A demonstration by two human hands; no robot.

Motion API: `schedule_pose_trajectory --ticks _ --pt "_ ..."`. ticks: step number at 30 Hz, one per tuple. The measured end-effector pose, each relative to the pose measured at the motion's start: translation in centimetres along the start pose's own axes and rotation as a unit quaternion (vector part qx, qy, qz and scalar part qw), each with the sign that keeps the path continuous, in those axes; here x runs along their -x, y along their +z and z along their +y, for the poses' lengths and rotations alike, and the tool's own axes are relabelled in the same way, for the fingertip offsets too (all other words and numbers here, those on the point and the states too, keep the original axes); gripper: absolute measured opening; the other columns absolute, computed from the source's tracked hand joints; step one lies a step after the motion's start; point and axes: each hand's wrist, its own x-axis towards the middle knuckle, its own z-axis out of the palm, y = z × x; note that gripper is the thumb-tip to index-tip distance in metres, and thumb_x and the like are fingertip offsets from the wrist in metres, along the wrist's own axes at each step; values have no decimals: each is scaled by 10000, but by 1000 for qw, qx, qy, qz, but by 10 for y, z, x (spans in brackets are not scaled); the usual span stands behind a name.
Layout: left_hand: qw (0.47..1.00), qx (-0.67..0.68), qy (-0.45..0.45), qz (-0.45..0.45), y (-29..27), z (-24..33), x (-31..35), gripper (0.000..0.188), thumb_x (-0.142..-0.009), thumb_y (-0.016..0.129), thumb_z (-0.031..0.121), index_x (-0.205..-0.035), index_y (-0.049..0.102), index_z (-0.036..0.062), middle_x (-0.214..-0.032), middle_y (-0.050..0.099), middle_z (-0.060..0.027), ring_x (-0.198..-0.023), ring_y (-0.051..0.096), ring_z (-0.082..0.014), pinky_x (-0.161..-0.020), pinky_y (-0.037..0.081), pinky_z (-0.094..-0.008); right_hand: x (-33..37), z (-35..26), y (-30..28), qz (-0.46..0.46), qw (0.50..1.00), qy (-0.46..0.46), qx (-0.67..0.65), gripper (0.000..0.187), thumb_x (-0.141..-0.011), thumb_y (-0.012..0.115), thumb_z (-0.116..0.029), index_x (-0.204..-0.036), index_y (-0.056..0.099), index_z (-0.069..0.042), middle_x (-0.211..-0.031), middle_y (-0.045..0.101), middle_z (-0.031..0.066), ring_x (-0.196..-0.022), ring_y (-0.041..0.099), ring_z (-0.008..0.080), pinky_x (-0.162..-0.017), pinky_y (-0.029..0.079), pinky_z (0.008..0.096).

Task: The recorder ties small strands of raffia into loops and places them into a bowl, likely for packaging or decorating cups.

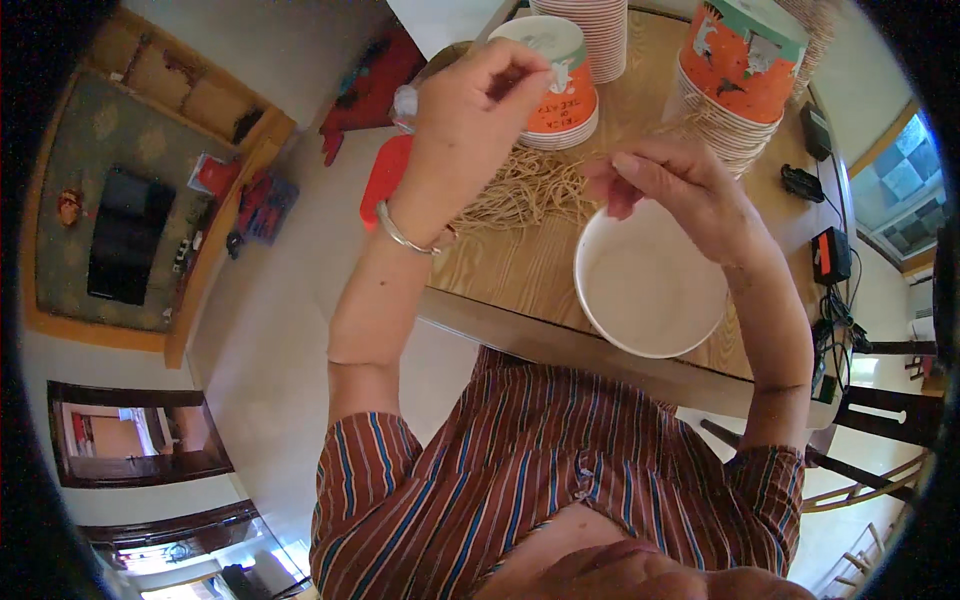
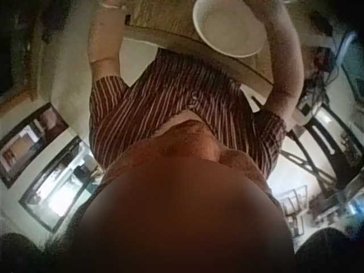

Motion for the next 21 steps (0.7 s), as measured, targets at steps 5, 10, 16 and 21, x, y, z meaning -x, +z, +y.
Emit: schedule_pose_trajectory --ticks 5,10,16,21 --pt "976 -139 165 -32 31 26 22 107 -856 645 102 -920 579 48 -867 621 -98 -763 636 -259 -663 507 -352 -13 10 9 103 913 21 -393 454 -1001 488 -379 -1120 625 37 -1060 664 88 -934 637 159 -844 523 298" --pt "929 -254 252 -90 59 13 61 135 -793 611 81 -911 553 51 -873 590 -116 -746 626 -268 -680 500 -385 -15 21 5 148 907 28 -392 296 -991 533 -270 -1071 652 -10 -965 677 69 -866 640 137 -797 528 269" --pt "929 -233 278 -72 79 -1 80 159 -745 623 74 -894 584 38 -825 570 -90 -749 610 -249 -672 499 -368 -7 28 7 120 907 18 -404 247 -985 550 -244 -1044 664 -33 -813 631 -1 -728 583 92 -675 483 230" --pt "958 -147 233 -75 61 9 71 157 -765 691 69 -873 579 43 -810 572 -79 -721 596 -242 -640 488 -357 -5 28 9 145 948 -3 -285 250 -987 551 -248 -978 685 -36 -719 577 -31 -657 510 53 -605 421 210"
